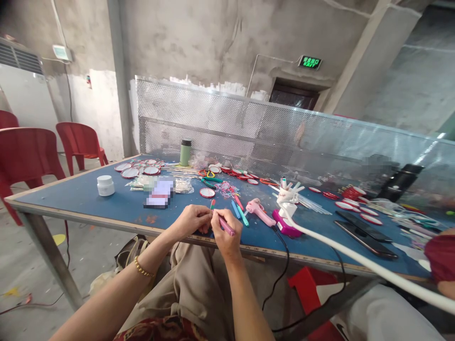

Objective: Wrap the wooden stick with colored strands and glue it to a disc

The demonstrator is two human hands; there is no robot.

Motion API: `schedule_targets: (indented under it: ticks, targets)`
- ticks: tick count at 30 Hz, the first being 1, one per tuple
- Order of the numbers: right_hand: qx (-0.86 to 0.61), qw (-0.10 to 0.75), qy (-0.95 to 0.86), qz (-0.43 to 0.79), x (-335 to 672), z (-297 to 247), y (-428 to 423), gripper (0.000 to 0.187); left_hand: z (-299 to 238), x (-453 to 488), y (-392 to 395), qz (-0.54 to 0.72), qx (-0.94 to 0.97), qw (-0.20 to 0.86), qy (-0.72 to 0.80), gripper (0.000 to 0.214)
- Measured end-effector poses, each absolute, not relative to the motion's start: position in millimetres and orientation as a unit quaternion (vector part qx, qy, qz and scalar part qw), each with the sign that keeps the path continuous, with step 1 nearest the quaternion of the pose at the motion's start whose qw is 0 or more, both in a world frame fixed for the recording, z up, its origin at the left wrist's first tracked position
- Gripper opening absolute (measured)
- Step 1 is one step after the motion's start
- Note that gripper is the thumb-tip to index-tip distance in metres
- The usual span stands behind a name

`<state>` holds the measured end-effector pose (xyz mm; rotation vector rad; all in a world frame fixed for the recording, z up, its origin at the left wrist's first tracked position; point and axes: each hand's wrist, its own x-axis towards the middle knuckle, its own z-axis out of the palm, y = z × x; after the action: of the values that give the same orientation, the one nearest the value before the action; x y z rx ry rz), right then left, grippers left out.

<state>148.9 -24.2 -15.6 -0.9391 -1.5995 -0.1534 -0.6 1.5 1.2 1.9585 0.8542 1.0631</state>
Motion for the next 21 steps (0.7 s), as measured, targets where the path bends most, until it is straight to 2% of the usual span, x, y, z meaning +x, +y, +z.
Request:
schedule_targets:
  ticks: [21]
  targets:
    - [-0.404, 0.602, -0.685, -0.075, 148.3, -14.4, -25.9, 0.018, 4.4, -0.9, -0.5, 0.410, 0.767, 0.366, 0.331, 0.027]
